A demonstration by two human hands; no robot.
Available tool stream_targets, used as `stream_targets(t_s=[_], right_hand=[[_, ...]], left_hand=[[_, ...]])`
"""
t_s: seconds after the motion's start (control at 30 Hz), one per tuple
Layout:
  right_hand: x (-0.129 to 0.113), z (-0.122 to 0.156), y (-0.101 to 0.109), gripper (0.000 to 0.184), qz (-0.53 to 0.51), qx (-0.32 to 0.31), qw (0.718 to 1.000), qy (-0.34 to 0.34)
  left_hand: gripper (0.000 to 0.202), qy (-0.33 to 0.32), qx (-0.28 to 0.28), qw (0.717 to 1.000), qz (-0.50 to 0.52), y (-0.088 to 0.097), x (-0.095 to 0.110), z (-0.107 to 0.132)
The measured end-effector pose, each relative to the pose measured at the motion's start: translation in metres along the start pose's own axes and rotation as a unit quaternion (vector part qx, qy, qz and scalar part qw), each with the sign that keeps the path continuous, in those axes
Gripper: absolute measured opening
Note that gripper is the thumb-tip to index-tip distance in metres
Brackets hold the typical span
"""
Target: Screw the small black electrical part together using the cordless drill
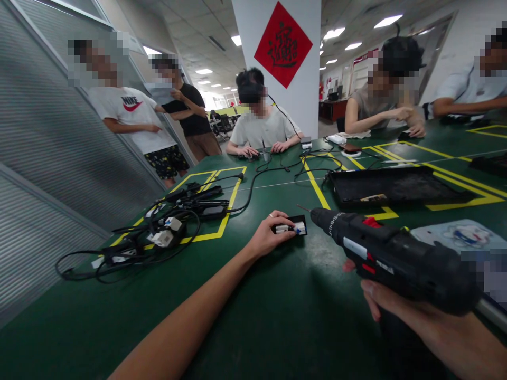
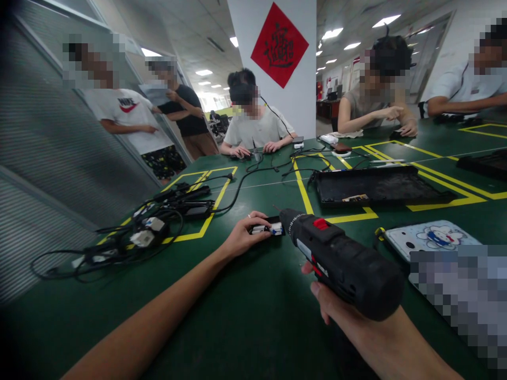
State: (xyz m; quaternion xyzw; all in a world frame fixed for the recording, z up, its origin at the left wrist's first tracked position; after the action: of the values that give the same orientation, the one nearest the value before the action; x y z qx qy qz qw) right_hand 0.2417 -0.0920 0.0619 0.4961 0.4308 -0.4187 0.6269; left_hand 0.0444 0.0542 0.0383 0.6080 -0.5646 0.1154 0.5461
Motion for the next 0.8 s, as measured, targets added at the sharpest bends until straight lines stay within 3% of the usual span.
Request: stream_targets(t_s=[0.23, 0.8], right_hand=[[-0.001, 0.001, -0.018, 0.032, -0.005, -0.056, 0.998, -0.005], [0.033, 0.012, -0.013, 0.039, 0.048, -0.054, 0.996, -0.061]], left_hand=[[0.019, 0.0, 0.005, 1.0, 0.016, 0.0, -0.003, 0.0], [0.018, 0.004, 0.001, 1.0, 0.021, 0.001, -0.008, -0.001]])
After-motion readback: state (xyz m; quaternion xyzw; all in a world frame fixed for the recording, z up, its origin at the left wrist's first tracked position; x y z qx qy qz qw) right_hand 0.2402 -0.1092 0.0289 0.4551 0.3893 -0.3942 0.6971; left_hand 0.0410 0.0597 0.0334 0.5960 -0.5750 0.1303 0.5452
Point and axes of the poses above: each hand's wrist, its own z-axis away from the middle knuckle, its own y-axis out of the back of the hand, x = y × z, the point moved 10 cm from there along -z, towards the middle knuckle, and after that the axes turned 3 degrees about -y, right-handed, at the moved point
